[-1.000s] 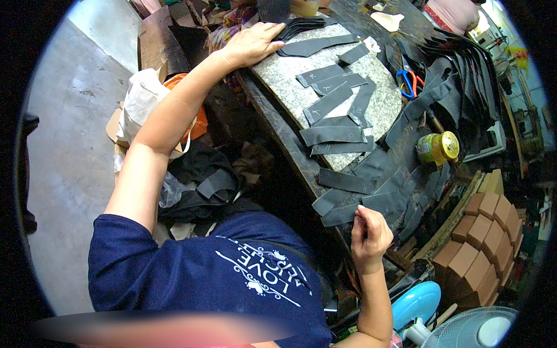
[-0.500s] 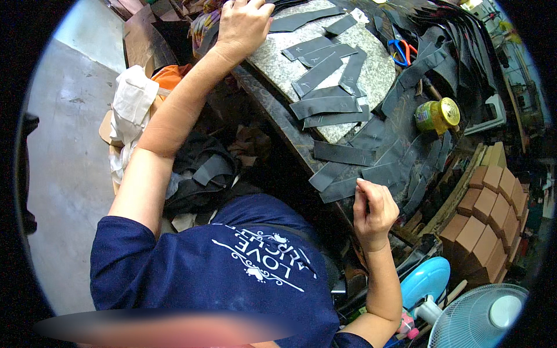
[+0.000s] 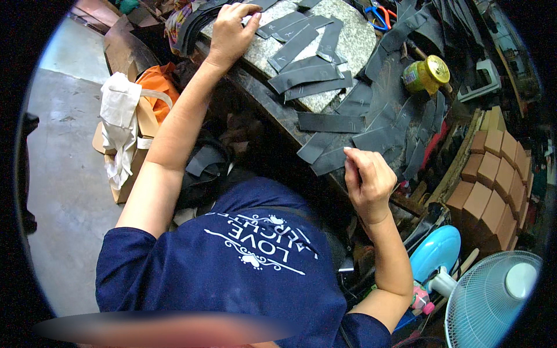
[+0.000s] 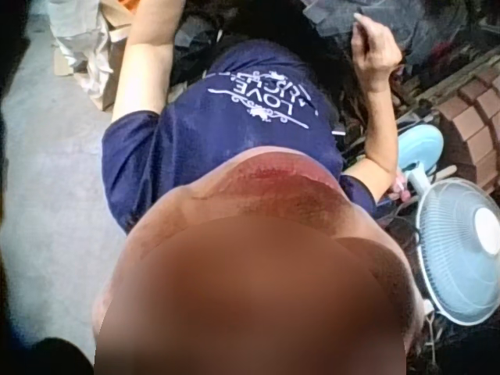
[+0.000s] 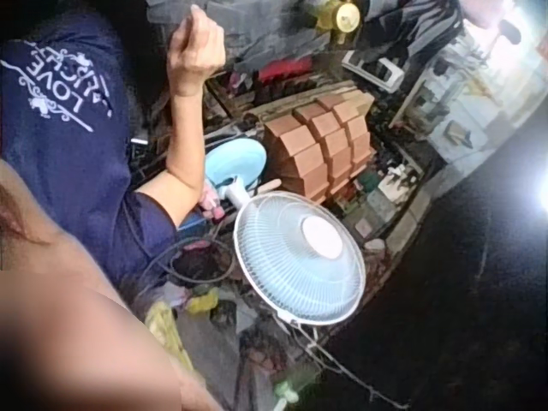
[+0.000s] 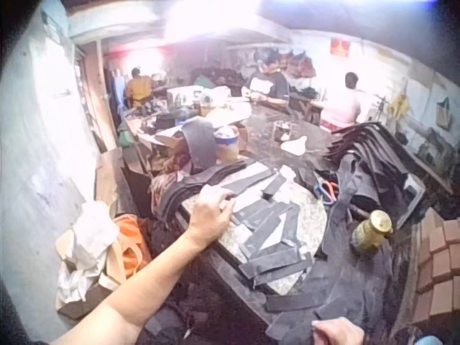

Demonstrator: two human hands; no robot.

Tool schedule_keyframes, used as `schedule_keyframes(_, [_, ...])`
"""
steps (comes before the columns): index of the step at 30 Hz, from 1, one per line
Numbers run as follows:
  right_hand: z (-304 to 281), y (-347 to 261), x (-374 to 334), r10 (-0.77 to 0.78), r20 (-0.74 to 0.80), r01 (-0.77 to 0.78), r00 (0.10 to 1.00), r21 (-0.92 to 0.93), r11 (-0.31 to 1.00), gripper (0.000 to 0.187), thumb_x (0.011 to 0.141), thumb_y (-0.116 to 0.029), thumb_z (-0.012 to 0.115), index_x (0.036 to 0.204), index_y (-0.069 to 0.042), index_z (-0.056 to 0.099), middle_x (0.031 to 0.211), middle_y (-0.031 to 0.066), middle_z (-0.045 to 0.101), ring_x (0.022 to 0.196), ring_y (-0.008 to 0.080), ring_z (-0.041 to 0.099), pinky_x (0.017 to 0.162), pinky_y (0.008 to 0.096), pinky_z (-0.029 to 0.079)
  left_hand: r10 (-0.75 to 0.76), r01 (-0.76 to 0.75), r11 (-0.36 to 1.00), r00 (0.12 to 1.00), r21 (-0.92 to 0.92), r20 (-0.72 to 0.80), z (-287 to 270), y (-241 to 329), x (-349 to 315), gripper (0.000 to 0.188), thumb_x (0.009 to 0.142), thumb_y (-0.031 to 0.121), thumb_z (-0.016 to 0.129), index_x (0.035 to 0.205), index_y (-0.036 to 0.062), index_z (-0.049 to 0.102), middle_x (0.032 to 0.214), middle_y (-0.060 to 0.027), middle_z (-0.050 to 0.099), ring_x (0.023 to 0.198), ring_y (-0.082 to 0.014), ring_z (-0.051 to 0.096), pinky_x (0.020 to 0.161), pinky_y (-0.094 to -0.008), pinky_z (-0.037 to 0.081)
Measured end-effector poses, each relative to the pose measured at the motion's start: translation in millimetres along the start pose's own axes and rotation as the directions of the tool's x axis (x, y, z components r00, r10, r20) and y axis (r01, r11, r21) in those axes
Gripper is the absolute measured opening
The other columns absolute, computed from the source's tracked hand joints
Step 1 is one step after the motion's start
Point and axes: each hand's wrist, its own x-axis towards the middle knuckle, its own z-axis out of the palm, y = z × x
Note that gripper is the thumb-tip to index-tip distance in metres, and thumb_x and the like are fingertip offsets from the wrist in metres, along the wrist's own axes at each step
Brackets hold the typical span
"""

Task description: The person repeatedly picks up small black leather pieces from a cluttered workbench, folds or aligns them by hand, and places them back on the table. The person handles the pieces one at a time, occasionally adjusting their orientation before setting them down.

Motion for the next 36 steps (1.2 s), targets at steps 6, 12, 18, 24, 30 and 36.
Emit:
schedule_keyframes(6, [1.0,3.3,-4.0,-0.017,-0.026,0.017,1.0,0.008,1.0,0.027,0.079,0.004,0.067,0.104,-0.003,0.062,0.084,0.0118,0.067,0.068,0.0277,0.064,0.062,0.0348,0.051,0.163,-0.162,0.987,0.985,-0.019,0.059,-20.7,55.8,-4.7,0.01,0.082,0.015,0.068,0.09,0.009,0.071,0.086,-0.0075,0.067,0.086,-0.0287,0.06,0.079,-0.038,0.049])
schedule_keyframes(12, [0.5,3.9,-4.3,-0.03,-0.025,0.029,0.999,-0.007,1.0,0.027,0.077,0.003,0.069,0.103,-0.004,0.063,0.083,0.0114,0.067,0.067,0.0274,0.063,0.061,0.0352,0.051,0.159,-0.159,0.987,0.912,-0.033,0.379,-34.9,122.2,-26.6,0.025,0.076,0.031,0.076,0.088,0.0112,0.069,0.086,-0.0049,0.06,0.089,-0.0251,0.057,0.076,-0.0356,0.05])
schedule_keyframes(18, [-0.8,5.2,-4.5,-0.028,-0.037,0.027,0.999,-0.016,1.0,0.025,0.078,0.003,0.068,0.101,-0.005,0.063,0.08,0.011,0.066,0.065,0.0269,0.063,0.058,0.0353,0.05,0.131,-0.14,0.99,0.932,0.001,0.338,-31.8,123.8,-31.2,0.018,0.075,0.024,0.076,0.087,0.0131,0.068,0.086,-0.003,0.06,0.089,-0.0248,0.057,0.077,-0.0351,0.049])
schedule_keyframes(24, [-0.3,8.0,-7.0,-0.028,-0.095,0.032,0.995,0.042,0.999,0.026,0.077,0.004,0.069,0.1,-0.005,0.064,0.079,0.0106,0.066,0.065,0.027,0.063,0.059,0.0347,0.05,0.08,-0.115,0.984,0.969,0.138,0.233,-30.4,129.1,-36.0,0.018,0.078,0.02,0.074,0.095,0.0131,0.072,0.092,-0.003,0.063,0.089,-0.0261,0.056,0.081,-0.037,0.046])
schedule_keyframes(30, [-1.6,4.3,-8.6,-0.182,0.009,0.181,0.983,0.037,0.983,0.027,0.067,-0.005,0.074,0.092,-0.009,0.065,0.077,0.0057,0.065,0.062,0.0227,0.062,0.056,0.0329,0.052,0.263,-0.202,0.954,0.919,-0.222,0.294,-38.3,162.6,-49.9,0.023,0.073,0.022,0.078,0.091,0.0115,0.069,0.093,-0.0036,0.062,0.089,-0.0248,0.055,0.079,-0.0353,0.046])
schedule_keyframes(36, [-1.1,1.8,-9.0,-0.166,-0.015,0.167,0.986,0.043,0.985,0.023,0.066,-0.005,0.074,0.086,-0.01,0.065,0.075,0.005,0.064,0.061,0.0223,0.062,0.056,0.0325,0.052,0.298,-0.195,0.933,0.89,-0.303,0.344,-31.3,165.8,-57.1,0.028,0.07,0.027,0.08,0.09,0.0109,0.069,0.09,-0.003,0.061,0.087,-0.0234,0.055,0.076,-0.0346,0.047])
